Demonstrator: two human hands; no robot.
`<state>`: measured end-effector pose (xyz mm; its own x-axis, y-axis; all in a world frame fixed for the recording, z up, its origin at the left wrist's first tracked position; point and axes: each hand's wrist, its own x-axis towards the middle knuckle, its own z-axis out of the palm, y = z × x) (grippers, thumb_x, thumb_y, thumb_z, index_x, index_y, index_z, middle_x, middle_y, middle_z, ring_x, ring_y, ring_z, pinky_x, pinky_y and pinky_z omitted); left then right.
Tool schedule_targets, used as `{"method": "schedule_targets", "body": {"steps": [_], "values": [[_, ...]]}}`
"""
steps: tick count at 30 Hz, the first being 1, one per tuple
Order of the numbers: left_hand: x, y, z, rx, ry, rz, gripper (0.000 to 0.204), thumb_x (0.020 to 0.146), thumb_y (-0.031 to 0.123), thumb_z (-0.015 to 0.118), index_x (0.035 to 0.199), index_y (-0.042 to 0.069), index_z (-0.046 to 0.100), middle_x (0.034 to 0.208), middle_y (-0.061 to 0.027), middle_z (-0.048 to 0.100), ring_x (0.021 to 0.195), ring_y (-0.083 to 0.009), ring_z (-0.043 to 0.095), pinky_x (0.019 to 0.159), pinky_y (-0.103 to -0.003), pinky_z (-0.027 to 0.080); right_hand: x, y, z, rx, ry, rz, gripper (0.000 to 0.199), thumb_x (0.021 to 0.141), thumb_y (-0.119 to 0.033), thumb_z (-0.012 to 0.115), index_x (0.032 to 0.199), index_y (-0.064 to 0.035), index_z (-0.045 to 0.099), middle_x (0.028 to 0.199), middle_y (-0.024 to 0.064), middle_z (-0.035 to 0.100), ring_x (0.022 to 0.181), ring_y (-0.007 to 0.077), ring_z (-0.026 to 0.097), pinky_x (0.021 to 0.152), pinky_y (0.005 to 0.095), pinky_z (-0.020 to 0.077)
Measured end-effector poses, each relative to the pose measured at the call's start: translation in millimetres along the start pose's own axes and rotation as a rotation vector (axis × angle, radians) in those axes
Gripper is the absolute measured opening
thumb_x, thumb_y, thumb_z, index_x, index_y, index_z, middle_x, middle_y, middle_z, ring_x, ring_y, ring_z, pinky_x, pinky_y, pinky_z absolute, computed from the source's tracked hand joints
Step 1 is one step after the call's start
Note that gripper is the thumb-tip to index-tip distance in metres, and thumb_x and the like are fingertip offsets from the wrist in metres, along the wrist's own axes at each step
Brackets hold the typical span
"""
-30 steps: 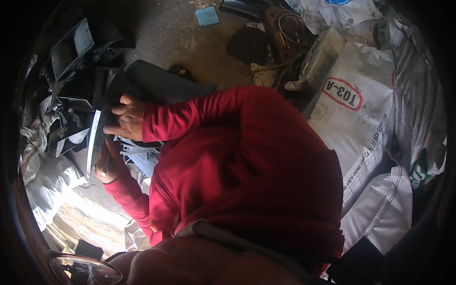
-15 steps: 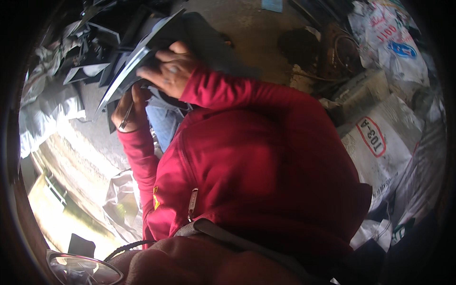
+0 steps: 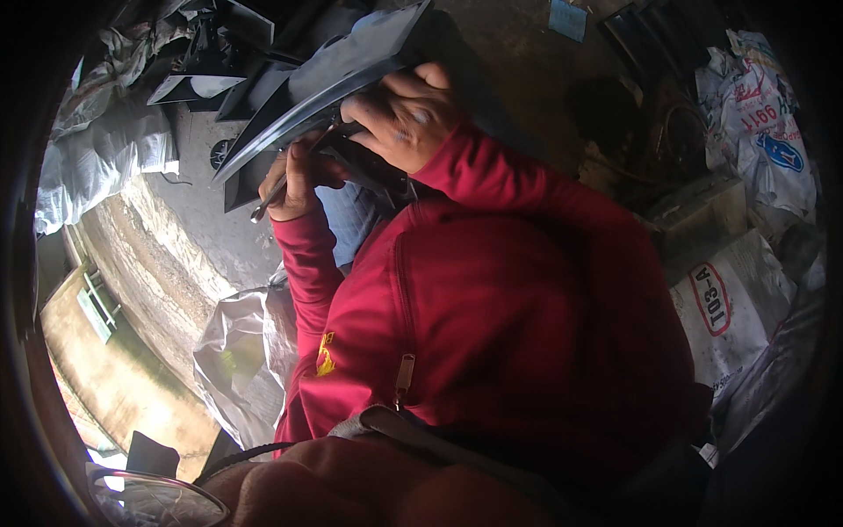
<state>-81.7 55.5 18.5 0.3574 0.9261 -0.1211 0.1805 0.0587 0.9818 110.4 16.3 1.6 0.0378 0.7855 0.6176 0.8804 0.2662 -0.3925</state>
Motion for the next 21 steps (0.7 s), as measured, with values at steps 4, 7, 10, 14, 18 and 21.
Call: {"method": "schedule_targets", "body": {"steps": [4, 7, 10, 14, 18, 21], "values": [[1.9, -5.5, -1.9, -0.122, -0.004, -0.024, 0.045, 0.101, 0.035, 0.048, 0.107, -0.006, 0.066, 0.067, -0.0129, 0.067, 0.055, -0.0181, 0.065, 0.051, -0.026, 0.052, -1.2, 2.0, 1.5, 0.008, 0.002, -0.016, 0.04, 0.062, -0.027, 0.085, 0.092, -0.0253, 0.059, 0.079, -0.0142, 0.062, 0.079, 0.0096, 0.058, 0.079, 0.0348, 0.0347], [6.6, -7.9, -4.3, -0.171, -0.024, -0.043, 0.04, 0.101, 0.031, 0.049, 0.106, -0.005, 0.066, 0.068, -0.0122, 0.067, 0.055, -0.0176, 0.065, 0.051, -0.025, 0.051, 1.3, 2.2, -0.3, -0.016, -0.01, -0.027, 0.04, 0.062, -0.029, 0.084, 0.093, -0.025, 0.059, 0.079, -0.0127, 0.062, 0.08, 0.0098, 0.058, 0.079, 0.035, 0.0346], [3.3, -5.6, -10.8, -0.21, -0.071, -0.047, 0.038, 0.101, 0.029, 0.05, 0.106, -0.005, 0.066, 0.07, -0.012, 0.067, 0.057, -0.0189, 0.066, 0.051, -0.027, 0.053, 2.7, 1.3, -2.7, -0.036, -0.052, -0.05, 0.038, 0.066, -0.03, 0.082, 0.096, -0.024, 0.06, 0.08, -0.0108, 0.062, 0.081, 0.0111, 0.058, 0.08, 0.0353, 0.0341], [-20.9, 26.0, -38.1, -0.206, 0.136, 0.181, 0.038, 0.101, 0.023, 0.047, 0.099, -0.009, 0.067, 0.066, -0.0137, 0.065, 0.055, -0.0205, 0.063, 0.054, -0.029, 0.052, 13.4, -3.0, -15.7, -0.096, -0.14, -0.091, 0.034, 0.072, -0.03, 0.077, 0.101, -0.0233, 0.061, 0.084, -0.0079, 0.064, 0.086, 0.012, 0.057, 0.082, 0.0364, 0.0337], [-39.5, -2.6, -107.0, -0.033, 0.277, 0.051, 0.057, 0.102, 0.041, 0.041, 0.09, -0.007, 0.07, 0.059, -0.0104, 0.063, 0.047, -0.0129, 0.051, 0.048, -0.025, 0.04, 17.5, -36.2, -3.7, -0.024, -0.171, -0.262, 0.042, 0.073, -0.026, 0.076, 0.113, -0.0194, 0.065, 0.1, -0.006, 0.068, 0.092, 0.0129, 0.059, 0.089, 0.0362, 0.0343], [-45.8, -55.6, -120.4, 0.089, 0.284, -0.132, 0.067, 0.098, 0.055, 0.042, 0.096, -0.007, 0.069, 0.071, -0.0129, 0.069, 0.052, -0.0139, 0.054, 0.05, -0.026, 0.041, 18.4, -41.8, 41.8, -0.172, -0.197, -0.326, 0.039, 0.074, -0.024, 0.074, 0.112, -0.0194, 0.067, 0.099, -0.0066, 0.066, 0.089, 0.0153, 0.057, 0.084, 0.0357, 0.0369]]}}
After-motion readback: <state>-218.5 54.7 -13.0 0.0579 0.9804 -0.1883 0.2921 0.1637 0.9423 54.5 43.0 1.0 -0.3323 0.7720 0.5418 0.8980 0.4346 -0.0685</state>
